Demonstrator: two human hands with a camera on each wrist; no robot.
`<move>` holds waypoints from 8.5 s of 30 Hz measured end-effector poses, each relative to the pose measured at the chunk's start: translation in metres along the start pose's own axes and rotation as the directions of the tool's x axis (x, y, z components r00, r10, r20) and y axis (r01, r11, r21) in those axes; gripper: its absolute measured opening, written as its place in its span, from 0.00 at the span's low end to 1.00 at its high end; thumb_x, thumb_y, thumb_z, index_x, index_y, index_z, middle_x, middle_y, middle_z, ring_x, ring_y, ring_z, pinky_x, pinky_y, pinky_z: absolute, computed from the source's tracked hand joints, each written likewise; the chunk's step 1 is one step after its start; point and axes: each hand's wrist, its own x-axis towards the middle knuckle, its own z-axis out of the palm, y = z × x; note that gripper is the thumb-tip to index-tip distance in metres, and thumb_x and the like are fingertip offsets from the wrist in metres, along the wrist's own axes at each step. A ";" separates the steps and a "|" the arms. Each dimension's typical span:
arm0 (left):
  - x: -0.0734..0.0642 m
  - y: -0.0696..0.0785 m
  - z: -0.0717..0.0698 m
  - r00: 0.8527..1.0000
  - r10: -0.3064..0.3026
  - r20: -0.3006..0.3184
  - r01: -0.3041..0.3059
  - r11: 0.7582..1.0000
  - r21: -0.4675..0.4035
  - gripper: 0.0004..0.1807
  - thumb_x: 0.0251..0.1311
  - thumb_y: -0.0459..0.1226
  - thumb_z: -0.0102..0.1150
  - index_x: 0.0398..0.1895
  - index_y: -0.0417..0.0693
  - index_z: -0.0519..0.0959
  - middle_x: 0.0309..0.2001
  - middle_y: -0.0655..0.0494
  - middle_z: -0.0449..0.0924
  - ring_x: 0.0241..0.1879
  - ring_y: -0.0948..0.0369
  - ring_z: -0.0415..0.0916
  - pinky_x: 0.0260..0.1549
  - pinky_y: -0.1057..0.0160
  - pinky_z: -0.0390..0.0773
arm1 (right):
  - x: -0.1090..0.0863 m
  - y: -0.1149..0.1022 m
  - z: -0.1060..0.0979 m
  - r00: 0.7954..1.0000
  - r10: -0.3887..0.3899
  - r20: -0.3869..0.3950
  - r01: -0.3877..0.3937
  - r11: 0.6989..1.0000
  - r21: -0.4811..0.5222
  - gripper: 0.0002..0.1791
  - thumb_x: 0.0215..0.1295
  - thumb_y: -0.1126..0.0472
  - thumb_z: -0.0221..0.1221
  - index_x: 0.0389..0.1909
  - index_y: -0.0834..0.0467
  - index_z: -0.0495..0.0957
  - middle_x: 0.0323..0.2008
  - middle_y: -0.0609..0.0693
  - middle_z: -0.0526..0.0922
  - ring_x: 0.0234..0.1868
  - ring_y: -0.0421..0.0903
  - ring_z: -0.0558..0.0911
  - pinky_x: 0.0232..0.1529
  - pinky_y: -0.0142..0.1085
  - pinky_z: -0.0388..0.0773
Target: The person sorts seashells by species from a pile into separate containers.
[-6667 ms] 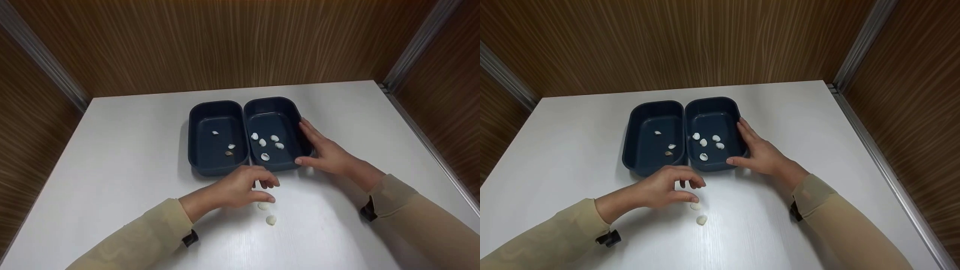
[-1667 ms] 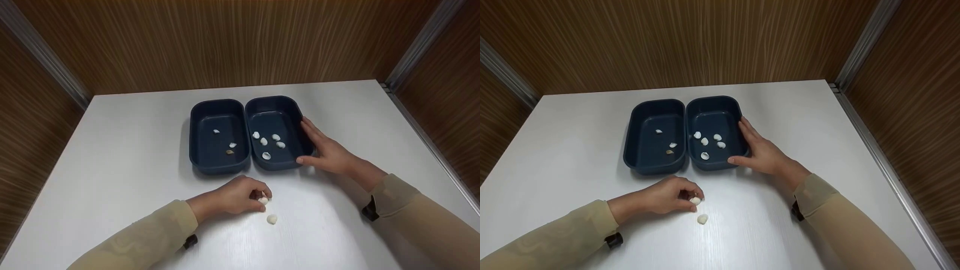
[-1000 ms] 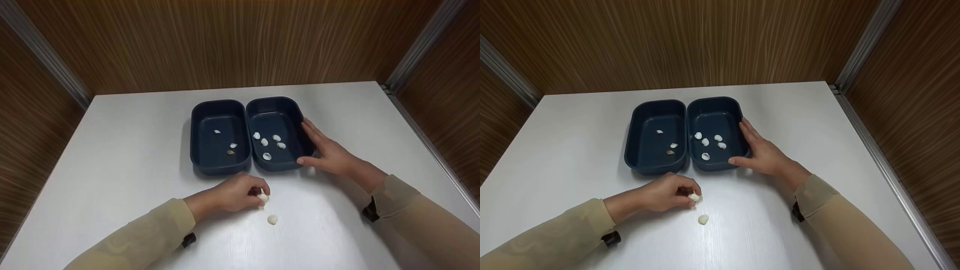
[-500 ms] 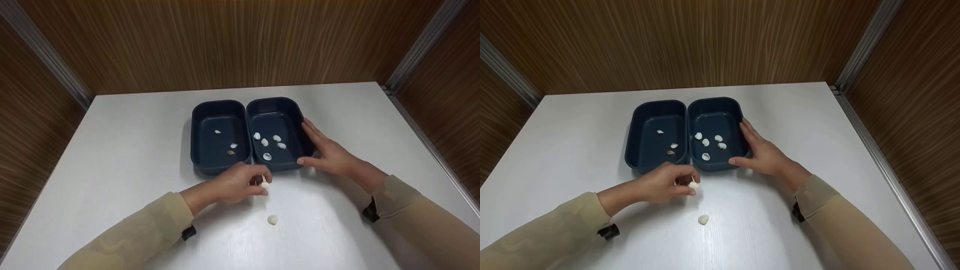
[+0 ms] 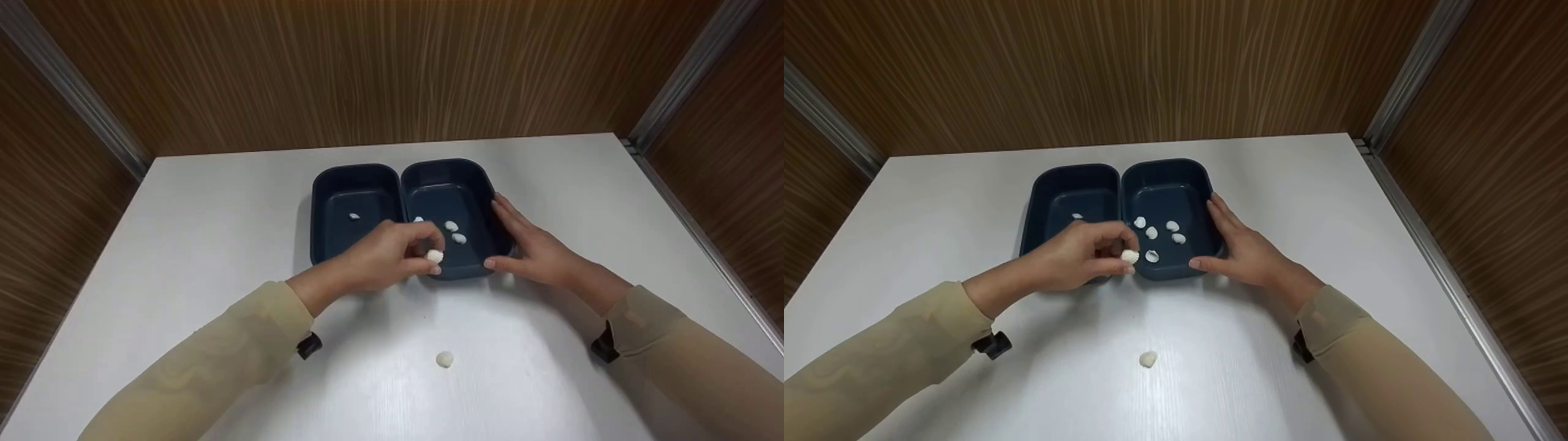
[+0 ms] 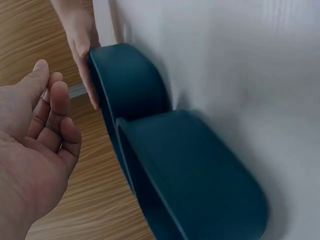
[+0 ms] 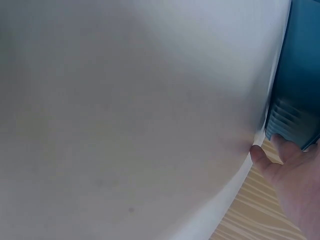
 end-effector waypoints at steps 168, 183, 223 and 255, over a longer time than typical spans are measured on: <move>-0.031 -0.028 0.090 0.919 0.075 0.387 -0.124 0.987 0.105 0.12 0.64 0.38 0.75 0.48 0.49 0.85 0.44 0.61 0.77 0.46 0.70 0.69 0.56 0.75 0.69 | 0.004 0.003 0.002 0.999 -0.034 -0.024 0.034 0.999 -0.014 0.60 0.68 0.40 0.69 0.87 0.53 0.42 0.87 0.46 0.36 0.84 0.59 0.50 0.76 0.63 0.60; -0.033 -0.031 0.092 0.948 0.090 0.306 -0.112 0.992 0.056 0.11 0.61 0.34 0.73 0.45 0.48 0.84 0.41 0.61 0.77 0.43 0.69 0.71 0.49 0.75 0.70 | 0.004 0.000 0.000 1.000 -0.015 -0.013 0.014 1.000 -0.015 0.59 0.69 0.39 0.69 0.87 0.53 0.42 0.87 0.45 0.36 0.84 0.58 0.49 0.76 0.63 0.58; 0.025 -0.014 -0.007 0.996 0.072 -0.059 -0.072 0.997 0.001 0.10 0.66 0.32 0.69 0.49 0.43 0.85 0.47 0.53 0.83 0.48 0.54 0.81 0.51 0.55 0.83 | 0.002 0.002 -0.001 0.999 -0.050 -0.013 0.050 0.999 -0.014 0.58 0.70 0.42 0.68 0.87 0.56 0.41 0.87 0.47 0.36 0.84 0.60 0.49 0.76 0.64 0.58; 0.068 -0.047 0.002 0.989 -0.109 -0.095 0.113 0.993 0.041 0.12 0.70 0.36 0.69 0.52 0.40 0.84 0.48 0.48 0.83 0.46 0.58 0.80 0.49 0.66 0.79 | 0.003 -0.005 -0.003 1.000 0.000 0.018 0.000 1.000 0.001 0.58 0.71 0.38 0.66 0.88 0.50 0.40 0.87 0.44 0.34 0.85 0.57 0.47 0.77 0.63 0.55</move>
